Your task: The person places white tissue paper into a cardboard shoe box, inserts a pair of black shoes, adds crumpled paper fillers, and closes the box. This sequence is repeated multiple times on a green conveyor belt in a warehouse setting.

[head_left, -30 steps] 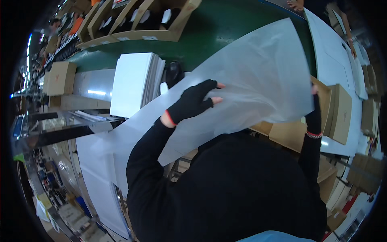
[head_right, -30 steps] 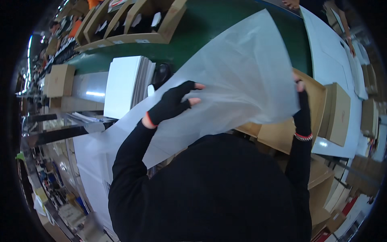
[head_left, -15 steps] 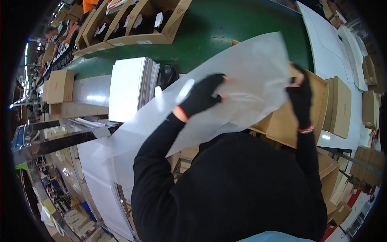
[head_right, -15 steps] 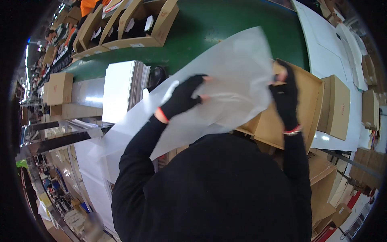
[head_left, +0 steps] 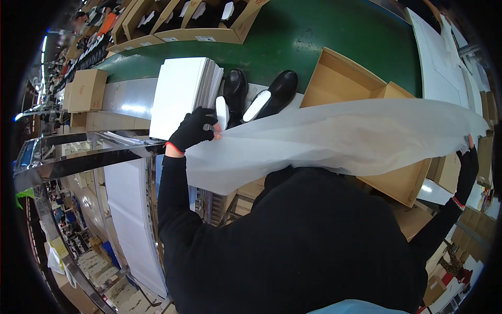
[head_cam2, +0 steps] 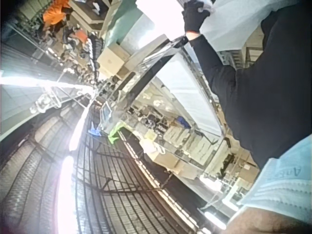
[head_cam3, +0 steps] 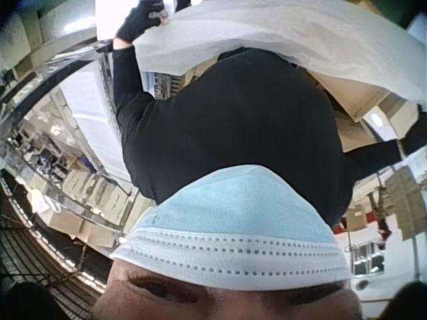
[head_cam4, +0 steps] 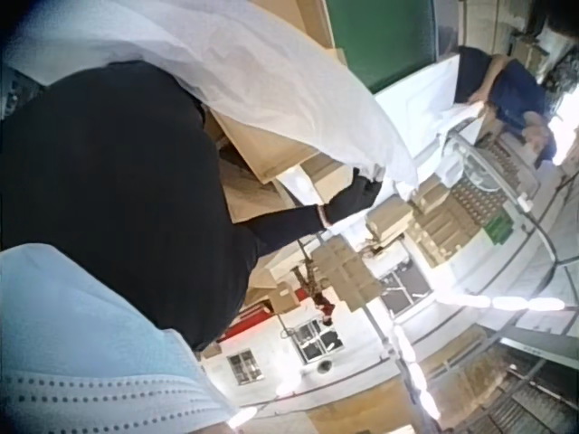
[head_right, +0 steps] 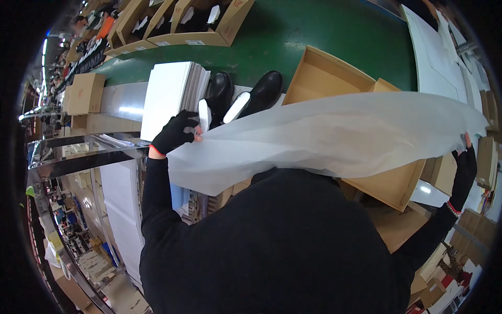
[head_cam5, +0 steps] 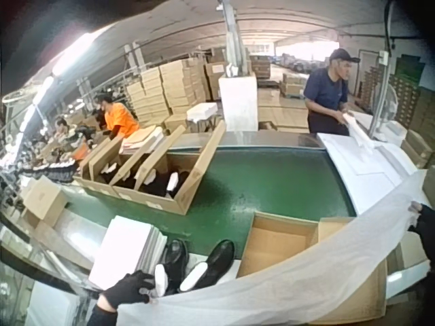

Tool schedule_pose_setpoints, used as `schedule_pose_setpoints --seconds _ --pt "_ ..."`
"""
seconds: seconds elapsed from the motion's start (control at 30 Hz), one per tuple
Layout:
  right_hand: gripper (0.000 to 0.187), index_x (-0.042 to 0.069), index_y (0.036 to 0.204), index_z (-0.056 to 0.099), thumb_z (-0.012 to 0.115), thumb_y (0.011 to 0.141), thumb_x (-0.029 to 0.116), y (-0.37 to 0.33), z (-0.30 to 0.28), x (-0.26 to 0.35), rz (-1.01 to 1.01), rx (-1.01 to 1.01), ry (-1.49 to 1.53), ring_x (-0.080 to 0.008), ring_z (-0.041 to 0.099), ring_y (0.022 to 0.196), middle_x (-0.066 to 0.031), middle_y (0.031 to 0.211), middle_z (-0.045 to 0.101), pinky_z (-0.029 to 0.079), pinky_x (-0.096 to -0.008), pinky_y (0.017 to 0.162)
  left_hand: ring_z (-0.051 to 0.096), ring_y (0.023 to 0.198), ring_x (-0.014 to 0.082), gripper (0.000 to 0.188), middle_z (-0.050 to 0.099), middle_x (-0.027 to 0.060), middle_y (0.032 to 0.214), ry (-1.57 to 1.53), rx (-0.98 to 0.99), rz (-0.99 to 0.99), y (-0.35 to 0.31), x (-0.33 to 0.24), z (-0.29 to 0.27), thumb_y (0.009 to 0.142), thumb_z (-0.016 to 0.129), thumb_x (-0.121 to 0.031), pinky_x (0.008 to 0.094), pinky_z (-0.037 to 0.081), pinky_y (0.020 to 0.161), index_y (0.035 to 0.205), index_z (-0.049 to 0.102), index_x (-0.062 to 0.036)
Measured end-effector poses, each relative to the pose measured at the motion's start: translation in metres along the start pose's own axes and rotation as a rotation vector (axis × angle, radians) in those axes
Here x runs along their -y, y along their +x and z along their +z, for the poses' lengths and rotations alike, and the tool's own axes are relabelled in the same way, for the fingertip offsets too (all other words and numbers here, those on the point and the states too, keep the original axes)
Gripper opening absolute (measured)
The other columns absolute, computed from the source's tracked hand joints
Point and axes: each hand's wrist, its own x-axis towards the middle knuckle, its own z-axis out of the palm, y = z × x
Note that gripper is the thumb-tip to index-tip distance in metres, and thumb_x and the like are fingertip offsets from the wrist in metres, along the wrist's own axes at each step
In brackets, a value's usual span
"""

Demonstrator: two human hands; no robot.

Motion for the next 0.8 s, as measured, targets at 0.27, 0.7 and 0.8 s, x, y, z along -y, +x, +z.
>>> schedule_pose_setpoints --seconds 0.27,0.7,0.8 --pt "0.044 0.005 0.136 0.048 0.049 0.093 0.015 -0.052 -0.042 -0.044 0.174 -0.219 -0.056 -0.017 0.046 0.124 -0.0087 0.135 0.052 0.031 -0.0318 0.107 0.05 0.075 0.0094 0.011 0.054 0.0019 0.08 -0.368 -0.031 -0.066 0.027 -0.059 -0.028 0.093 0.054 -0.014 0.0253 0.043 0.067 0.098 0.055 -0.0045" --pt "0.041 0.013 0.13 0.057 0.055 0.089 0.008 -0.12 -0.05 -0.186 0.335 -0.388 -0.219 -0.0186 0.055 0.117 -0.0099 0.126 0.061 0.041 -0.0306 0.099 0.065 0.071 0.0294 0.025 0.065 0.008 0.076 0.31 -0.555 0.331 0.273 -0.071 0.018 0.09 0.058 -0.037 0.0402 0.049 0.059 0.094 0.058 -0.0122" --pt "0.034 0.011 0.123 0.062 0.056 0.091 0.017 -0.132 -0.05 -0.211 0.402 -0.373 -0.354 -0.0202 0.059 0.113 -0.0119 0.119 0.064 0.043 -0.0315 0.096 0.063 0.072 0.0306 0.027 0.063 0.0092 0.075 0.355 -0.609 0.512 0.312 -0.085 0.048 0.089 0.059 -0.037 0.0421 0.048 0.061 0.092 0.059 -0.0108"
